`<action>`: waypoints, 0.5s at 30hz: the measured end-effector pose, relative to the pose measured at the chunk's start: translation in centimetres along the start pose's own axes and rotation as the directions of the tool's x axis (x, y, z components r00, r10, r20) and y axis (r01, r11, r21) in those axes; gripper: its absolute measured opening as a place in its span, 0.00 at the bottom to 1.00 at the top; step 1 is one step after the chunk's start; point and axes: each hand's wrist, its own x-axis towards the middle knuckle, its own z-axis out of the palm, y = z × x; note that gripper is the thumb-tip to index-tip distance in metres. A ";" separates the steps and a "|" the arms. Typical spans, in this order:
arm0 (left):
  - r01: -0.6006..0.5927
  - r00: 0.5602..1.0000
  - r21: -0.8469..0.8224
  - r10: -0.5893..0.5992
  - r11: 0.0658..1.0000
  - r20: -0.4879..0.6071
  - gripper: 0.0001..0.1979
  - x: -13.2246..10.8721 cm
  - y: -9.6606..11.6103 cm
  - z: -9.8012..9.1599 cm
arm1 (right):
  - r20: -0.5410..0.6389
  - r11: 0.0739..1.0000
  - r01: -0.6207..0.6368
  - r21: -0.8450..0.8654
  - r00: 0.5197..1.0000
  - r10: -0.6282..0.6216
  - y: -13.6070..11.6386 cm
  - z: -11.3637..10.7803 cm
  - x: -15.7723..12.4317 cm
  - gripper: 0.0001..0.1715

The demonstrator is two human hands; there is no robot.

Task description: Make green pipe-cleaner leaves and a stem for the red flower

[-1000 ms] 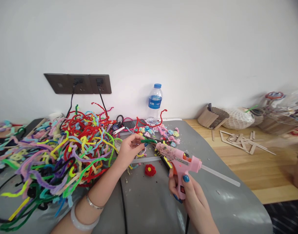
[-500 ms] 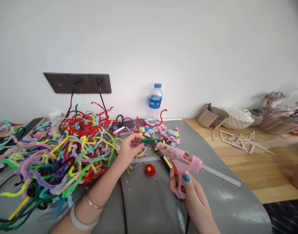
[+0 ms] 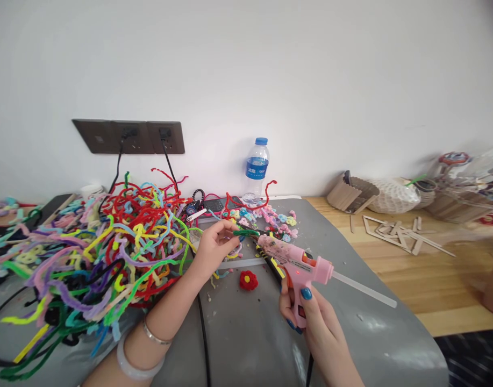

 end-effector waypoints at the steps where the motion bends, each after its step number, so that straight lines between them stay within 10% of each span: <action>1: -0.001 1.000 0.002 0.001 1.000 0.002 0.08 0.0 0.0 0.0 | -0.003 1.000 0.001 -0.007 1.000 -0.001 0.0 0.0 0.0 0.33; 15: -0.018 1.000 0.008 0.018 1.000 0.013 0.08 0.1 -0.3 -0.1 | -0.010 0.999 -0.041 -0.016 0.999 0.041 -0.4 0.0 0.0 0.34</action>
